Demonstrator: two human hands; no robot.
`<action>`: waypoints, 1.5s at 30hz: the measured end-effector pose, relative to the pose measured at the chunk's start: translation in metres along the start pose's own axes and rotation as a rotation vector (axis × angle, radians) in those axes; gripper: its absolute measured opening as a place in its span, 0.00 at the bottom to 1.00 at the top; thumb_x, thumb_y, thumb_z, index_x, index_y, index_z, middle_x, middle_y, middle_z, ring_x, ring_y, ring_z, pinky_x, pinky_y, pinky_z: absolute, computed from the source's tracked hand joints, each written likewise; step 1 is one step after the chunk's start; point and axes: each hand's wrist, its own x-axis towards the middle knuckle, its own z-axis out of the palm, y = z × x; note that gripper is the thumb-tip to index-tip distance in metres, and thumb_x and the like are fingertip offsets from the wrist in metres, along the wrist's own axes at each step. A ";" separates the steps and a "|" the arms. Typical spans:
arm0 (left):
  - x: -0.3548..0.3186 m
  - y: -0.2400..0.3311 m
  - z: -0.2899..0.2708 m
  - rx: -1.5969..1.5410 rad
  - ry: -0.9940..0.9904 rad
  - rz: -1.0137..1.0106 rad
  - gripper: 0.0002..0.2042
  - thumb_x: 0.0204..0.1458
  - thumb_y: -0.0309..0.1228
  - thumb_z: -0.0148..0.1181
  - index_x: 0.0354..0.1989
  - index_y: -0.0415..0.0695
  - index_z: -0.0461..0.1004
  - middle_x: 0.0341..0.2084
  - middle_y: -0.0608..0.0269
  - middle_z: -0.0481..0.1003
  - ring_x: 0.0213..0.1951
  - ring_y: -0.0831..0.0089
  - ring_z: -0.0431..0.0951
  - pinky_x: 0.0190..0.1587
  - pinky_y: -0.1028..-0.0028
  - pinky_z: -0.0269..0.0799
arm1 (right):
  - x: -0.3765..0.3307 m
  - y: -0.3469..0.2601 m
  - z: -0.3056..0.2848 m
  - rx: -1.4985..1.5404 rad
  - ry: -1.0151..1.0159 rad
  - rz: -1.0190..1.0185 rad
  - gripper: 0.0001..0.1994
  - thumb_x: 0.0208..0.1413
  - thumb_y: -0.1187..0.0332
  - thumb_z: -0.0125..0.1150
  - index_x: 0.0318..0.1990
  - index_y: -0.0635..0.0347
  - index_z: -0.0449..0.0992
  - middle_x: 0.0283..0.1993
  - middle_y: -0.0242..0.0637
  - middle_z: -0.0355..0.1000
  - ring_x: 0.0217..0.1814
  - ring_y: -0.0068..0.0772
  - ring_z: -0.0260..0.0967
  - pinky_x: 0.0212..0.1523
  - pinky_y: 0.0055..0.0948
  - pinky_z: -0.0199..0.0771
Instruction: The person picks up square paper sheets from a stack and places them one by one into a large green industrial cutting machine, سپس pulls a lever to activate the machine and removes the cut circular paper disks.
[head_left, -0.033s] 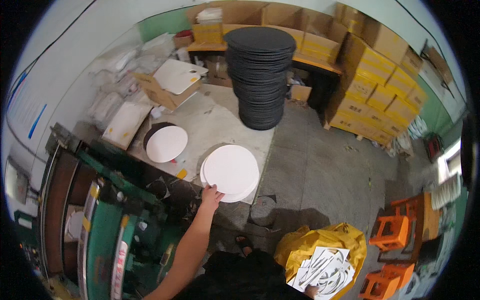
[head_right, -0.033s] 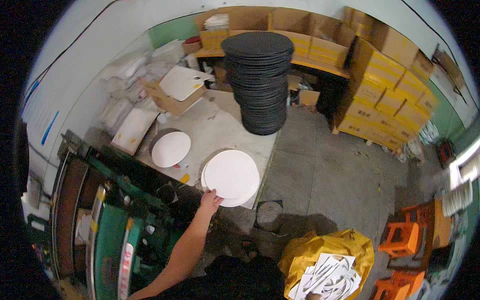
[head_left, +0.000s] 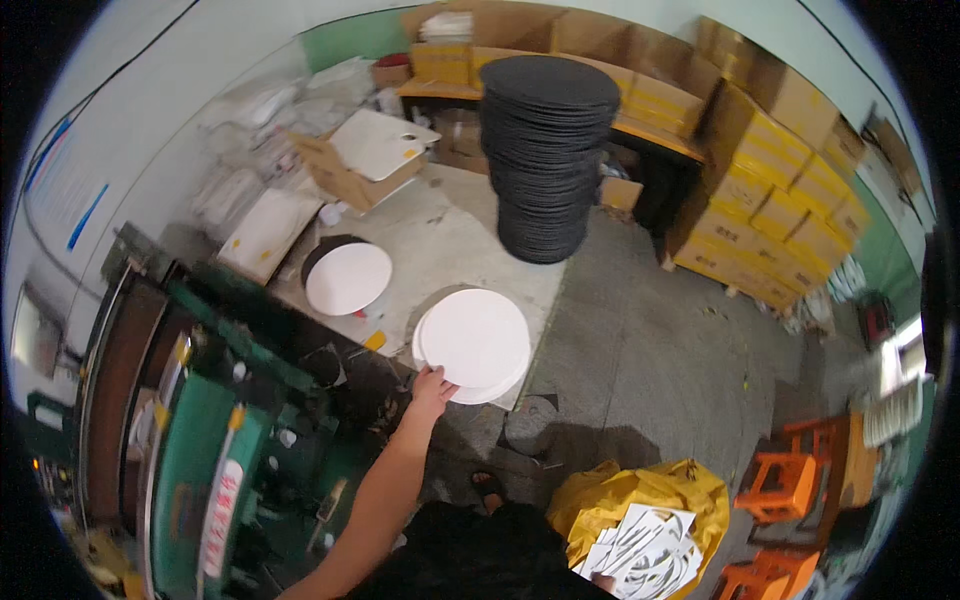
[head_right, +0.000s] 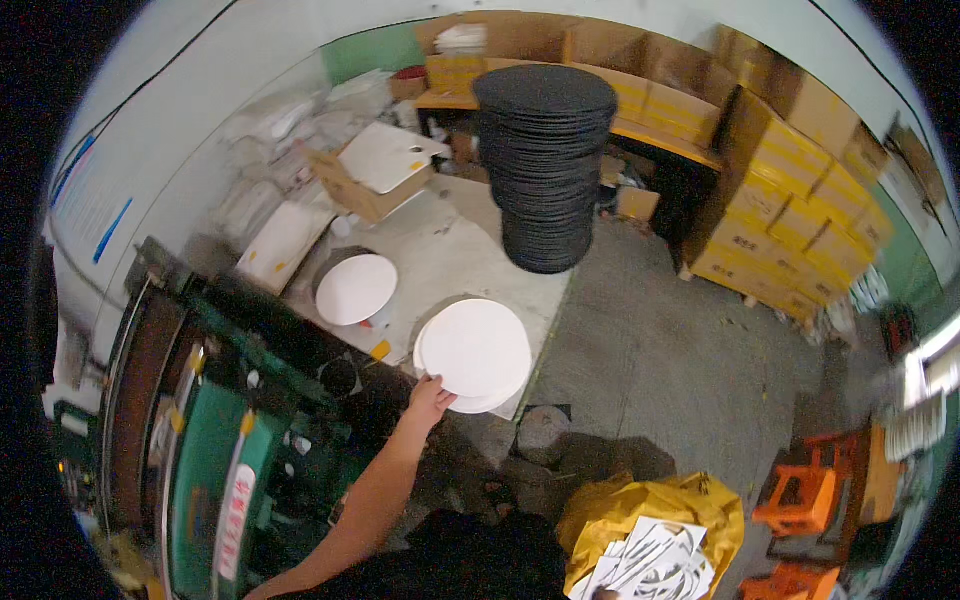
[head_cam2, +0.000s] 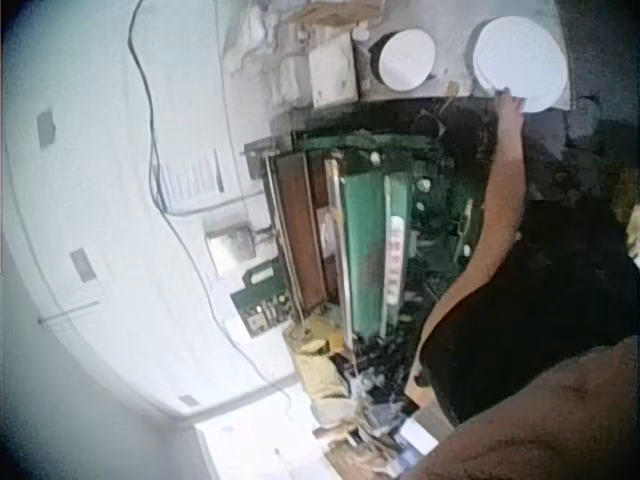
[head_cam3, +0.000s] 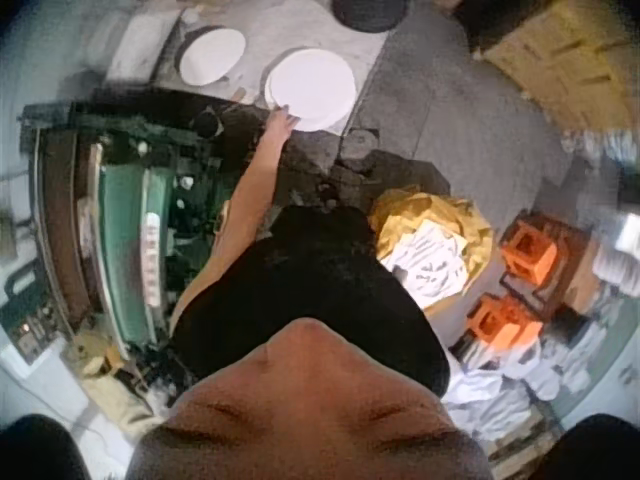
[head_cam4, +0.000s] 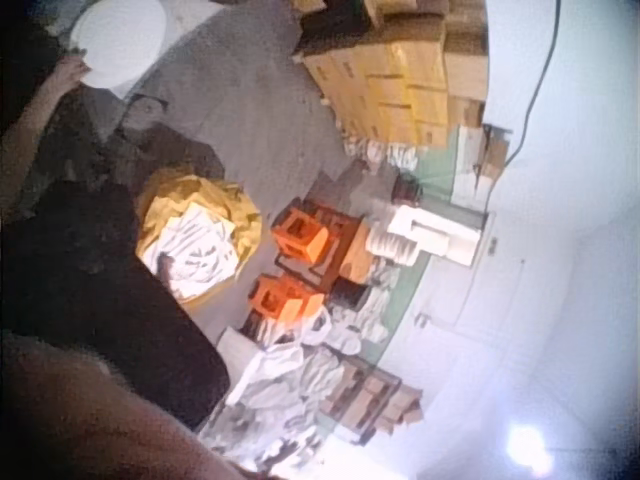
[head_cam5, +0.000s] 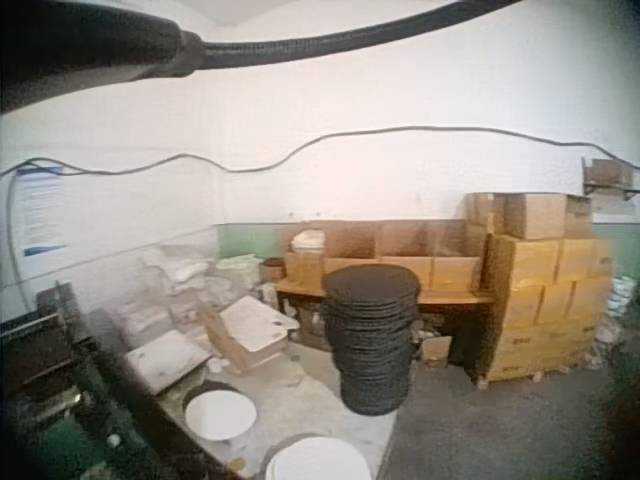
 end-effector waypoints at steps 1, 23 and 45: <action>-0.004 0.000 -0.006 0.014 -0.013 0.004 0.23 0.62 0.29 0.48 0.64 0.42 0.53 0.57 0.50 0.64 0.54 0.56 0.71 0.57 0.59 0.71 | 0.006 -0.019 0.009 0.046 -0.136 -0.009 0.23 0.49 0.57 0.59 0.49 0.64 0.72 0.40 0.54 0.71 0.44 0.49 0.71 0.43 0.44 0.70; -0.809 -0.250 -0.389 0.309 2.708 0.675 0.06 0.54 0.22 0.54 0.39 0.42 0.74 0.33 0.55 0.75 0.36 0.60 0.76 0.41 0.65 0.71 | -0.307 -0.378 0.146 -0.886 -1.025 -1.177 0.24 0.57 0.51 0.54 0.50 0.64 0.72 0.42 0.44 0.72 0.37 0.41 0.71 0.41 0.41 0.71; -0.960 -0.323 -0.344 -0.706 2.019 1.351 0.17 0.58 0.32 0.54 0.53 0.36 0.67 0.48 0.55 0.72 0.49 0.70 0.71 0.51 0.71 0.66 | -0.436 -0.270 0.266 -1.369 -0.894 -1.656 0.12 0.62 0.65 0.53 0.37 0.68 0.74 0.28 0.41 0.73 0.25 0.31 0.69 0.26 0.28 0.68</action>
